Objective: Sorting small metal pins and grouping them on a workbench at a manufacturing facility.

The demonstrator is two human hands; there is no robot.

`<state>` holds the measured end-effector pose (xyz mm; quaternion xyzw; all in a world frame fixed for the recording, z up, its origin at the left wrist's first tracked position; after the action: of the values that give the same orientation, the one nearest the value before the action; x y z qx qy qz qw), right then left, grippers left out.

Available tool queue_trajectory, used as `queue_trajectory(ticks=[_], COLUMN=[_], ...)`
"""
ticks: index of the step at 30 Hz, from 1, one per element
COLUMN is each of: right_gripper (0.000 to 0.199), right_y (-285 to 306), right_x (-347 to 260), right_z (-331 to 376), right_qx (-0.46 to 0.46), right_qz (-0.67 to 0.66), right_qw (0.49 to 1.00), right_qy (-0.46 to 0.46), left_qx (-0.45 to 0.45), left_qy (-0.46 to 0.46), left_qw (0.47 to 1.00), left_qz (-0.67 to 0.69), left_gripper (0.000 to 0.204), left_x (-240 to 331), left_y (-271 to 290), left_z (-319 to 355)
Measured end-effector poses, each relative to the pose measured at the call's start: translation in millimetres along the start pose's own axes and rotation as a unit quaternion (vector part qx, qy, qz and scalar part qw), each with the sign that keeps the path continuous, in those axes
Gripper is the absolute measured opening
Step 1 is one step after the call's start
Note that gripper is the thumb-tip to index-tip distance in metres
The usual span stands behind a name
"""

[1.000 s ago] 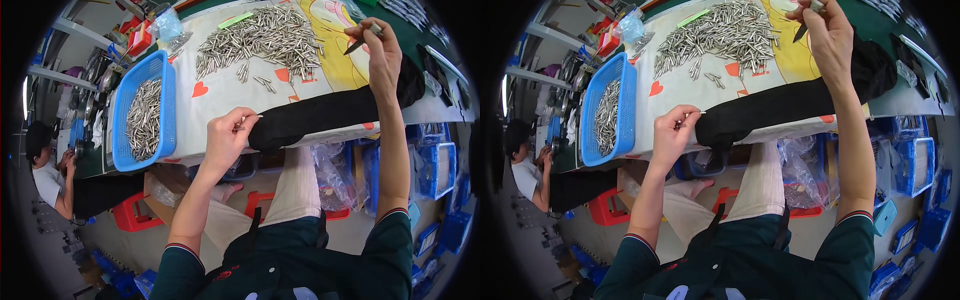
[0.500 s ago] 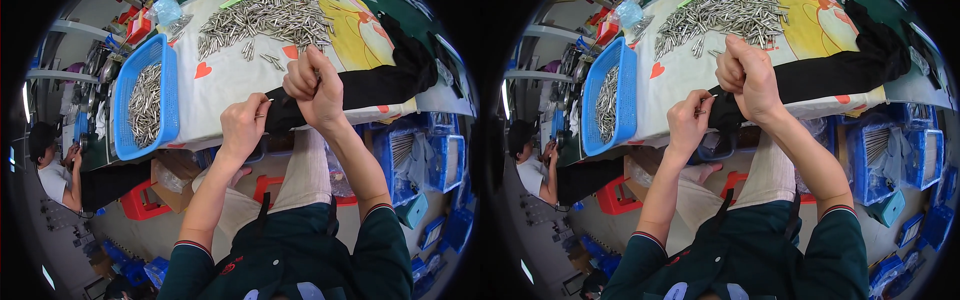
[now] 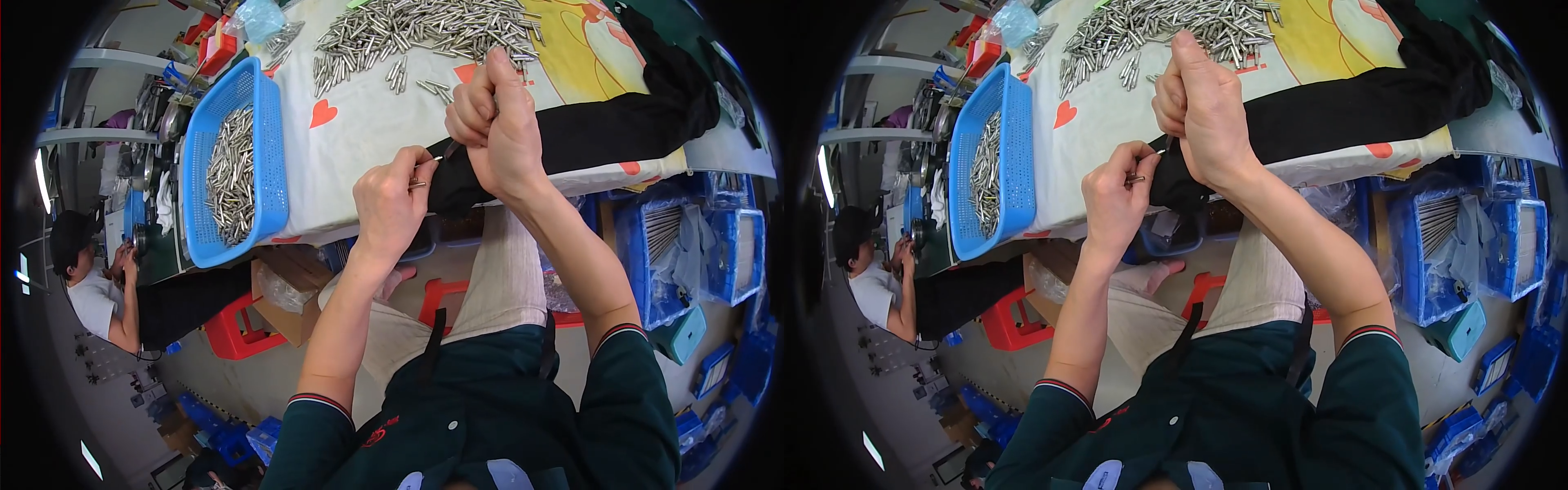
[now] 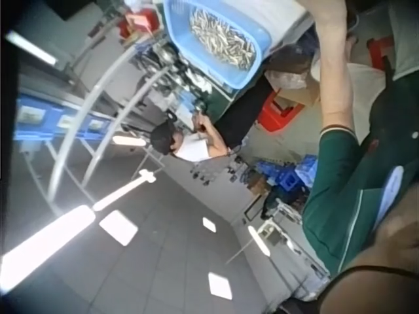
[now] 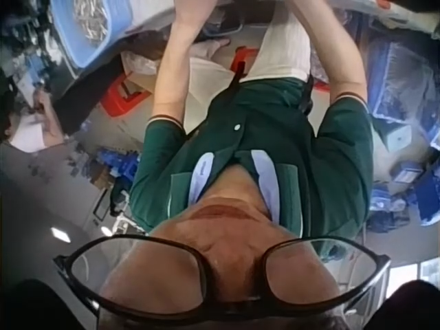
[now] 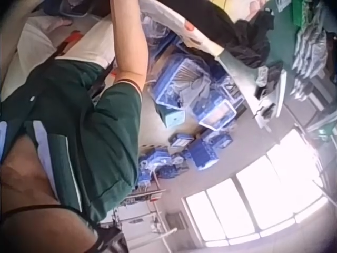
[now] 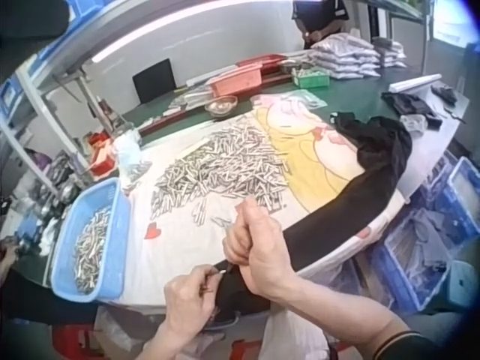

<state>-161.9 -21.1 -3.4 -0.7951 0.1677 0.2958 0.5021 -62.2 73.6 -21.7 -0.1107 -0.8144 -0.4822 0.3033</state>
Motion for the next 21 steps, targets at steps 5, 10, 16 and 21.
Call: queue_trajectory(ticks=[5, 10, 16, 21], right_gripper=[0.048, 0.046, 0.045, 0.046], right_y=[-1.5, -0.4, -0.7, -4.0], right_x=[-0.4, -0.2, 0.1, 0.9], right_z=[0.4, 1.2, 0.4, -1.2], right_qx=[0.003, 0.012, 0.020, 0.025], right_qz=[0.009, 0.009, 0.017, 0.027], right_qw=[1.000, 1.000, 1.000, 0.999], right_qy=[0.003, 0.009, 0.009, 0.004], left_qx=[-0.005, -0.006, -0.009, -0.042], left_qy=[0.008, 0.012, 0.013, 0.051], left_qw=[1.000, 1.000, 1.000, 0.997], left_qz=[-0.006, -0.004, 0.000, 0.024], left_gripper=[0.010, 0.010, 0.010, 0.011], left_x=[1.5, 0.9, 0.7, -0.1], left_y=[1.9, 2.0, 2.6, 3.8], left_z=[-0.3, -0.2, -0.5, -4.1])
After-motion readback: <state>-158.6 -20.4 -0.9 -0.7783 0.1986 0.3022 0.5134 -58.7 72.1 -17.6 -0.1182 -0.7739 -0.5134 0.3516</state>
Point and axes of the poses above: each hand's wrist, its own z-axis away from the middle knuckle, its own y-axis out of the back of the hand, x = y × z, the point moved 4 cm from there along -z, towards the middle knuckle, and after that the axes turned 14 degrees about y, right-handed, at the moved point
